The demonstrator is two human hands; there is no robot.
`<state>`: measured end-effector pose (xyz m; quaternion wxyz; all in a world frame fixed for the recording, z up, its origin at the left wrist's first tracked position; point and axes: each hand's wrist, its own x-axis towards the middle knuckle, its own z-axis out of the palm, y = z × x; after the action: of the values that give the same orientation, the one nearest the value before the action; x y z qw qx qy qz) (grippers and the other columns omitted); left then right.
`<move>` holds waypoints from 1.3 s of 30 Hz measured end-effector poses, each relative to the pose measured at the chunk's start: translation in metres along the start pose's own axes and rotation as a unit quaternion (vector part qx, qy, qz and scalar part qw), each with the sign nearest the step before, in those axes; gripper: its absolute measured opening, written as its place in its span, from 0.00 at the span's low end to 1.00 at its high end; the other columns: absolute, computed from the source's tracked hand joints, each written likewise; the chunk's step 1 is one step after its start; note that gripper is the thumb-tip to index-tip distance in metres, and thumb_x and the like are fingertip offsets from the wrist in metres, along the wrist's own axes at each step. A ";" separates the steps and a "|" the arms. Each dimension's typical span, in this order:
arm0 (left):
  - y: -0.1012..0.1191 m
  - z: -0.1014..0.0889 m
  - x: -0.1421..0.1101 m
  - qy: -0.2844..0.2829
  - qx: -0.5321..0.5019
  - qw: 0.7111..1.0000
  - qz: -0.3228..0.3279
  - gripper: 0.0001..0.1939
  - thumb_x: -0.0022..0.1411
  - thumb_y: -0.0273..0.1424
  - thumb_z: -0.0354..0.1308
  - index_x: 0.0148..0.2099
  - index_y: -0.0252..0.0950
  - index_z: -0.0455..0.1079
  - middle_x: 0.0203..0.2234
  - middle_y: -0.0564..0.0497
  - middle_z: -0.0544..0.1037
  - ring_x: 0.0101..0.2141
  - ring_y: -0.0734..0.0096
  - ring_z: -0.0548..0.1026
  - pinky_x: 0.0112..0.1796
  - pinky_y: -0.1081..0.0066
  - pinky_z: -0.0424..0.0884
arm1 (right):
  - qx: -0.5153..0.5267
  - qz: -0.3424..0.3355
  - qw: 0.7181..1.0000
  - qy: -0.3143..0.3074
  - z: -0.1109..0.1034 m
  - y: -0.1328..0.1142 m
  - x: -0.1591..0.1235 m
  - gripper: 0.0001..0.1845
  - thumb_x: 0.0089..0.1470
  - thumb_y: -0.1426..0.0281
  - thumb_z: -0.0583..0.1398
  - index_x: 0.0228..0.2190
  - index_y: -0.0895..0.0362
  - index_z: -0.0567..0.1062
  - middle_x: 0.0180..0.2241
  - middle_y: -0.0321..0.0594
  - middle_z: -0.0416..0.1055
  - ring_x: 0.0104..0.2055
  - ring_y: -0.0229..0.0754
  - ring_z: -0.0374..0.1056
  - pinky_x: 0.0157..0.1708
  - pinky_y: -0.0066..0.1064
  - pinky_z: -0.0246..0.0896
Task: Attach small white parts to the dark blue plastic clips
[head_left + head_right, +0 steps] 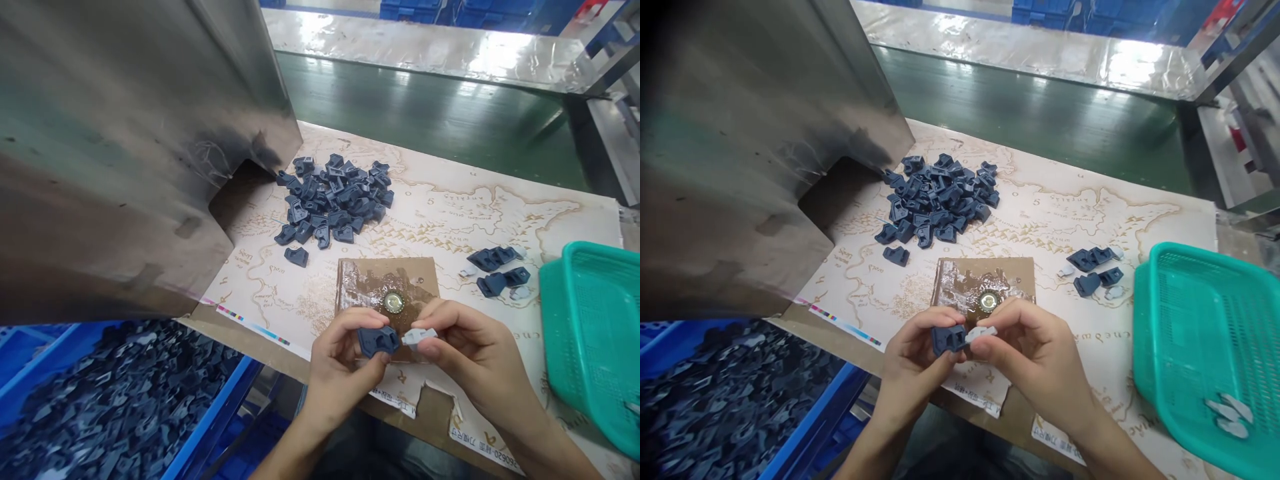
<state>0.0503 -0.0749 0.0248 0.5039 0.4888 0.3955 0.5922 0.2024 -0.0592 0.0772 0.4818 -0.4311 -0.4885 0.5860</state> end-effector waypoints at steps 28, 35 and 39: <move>0.004 -0.005 -0.008 0.000 0.300 0.925 0.232 0.12 0.59 0.24 0.60 0.46 0.39 0.70 0.35 0.49 0.80 0.35 0.71 0.79 0.35 0.74 0.77 | -0.075 0.086 0.991 -0.065 0.000 0.006 0.002 0.19 0.51 0.55 0.64 0.23 0.57 0.70 0.23 0.36 0.68 0.25 0.34 0.63 0.24 0.24 0.60; 0.011 -0.021 0.023 -0.073 0.323 0.911 0.246 0.20 0.59 0.30 0.61 0.54 0.40 0.66 0.43 0.45 0.78 0.44 0.66 0.77 0.41 0.69 0.77 | -0.178 0.085 0.980 -0.012 -0.001 -0.016 0.015 0.22 0.51 0.49 0.60 0.23 0.56 0.70 0.20 0.35 0.67 0.22 0.36 0.62 0.21 0.27 0.58; 0.007 -0.058 0.058 0.011 0.428 0.874 0.231 0.25 0.57 0.37 0.63 0.56 0.41 0.66 0.48 0.44 0.76 0.48 0.58 0.73 0.47 0.60 0.72 | -0.379 0.034 0.905 0.189 -0.025 -0.054 0.083 0.19 0.53 0.55 0.61 0.18 0.54 0.69 0.19 0.35 0.66 0.22 0.36 0.60 0.22 0.29 0.55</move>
<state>-0.0090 -0.0179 0.0300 0.0900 0.7275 0.4919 0.4698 0.2206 0.0295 0.1239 0.3451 -0.7004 -0.5582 0.2806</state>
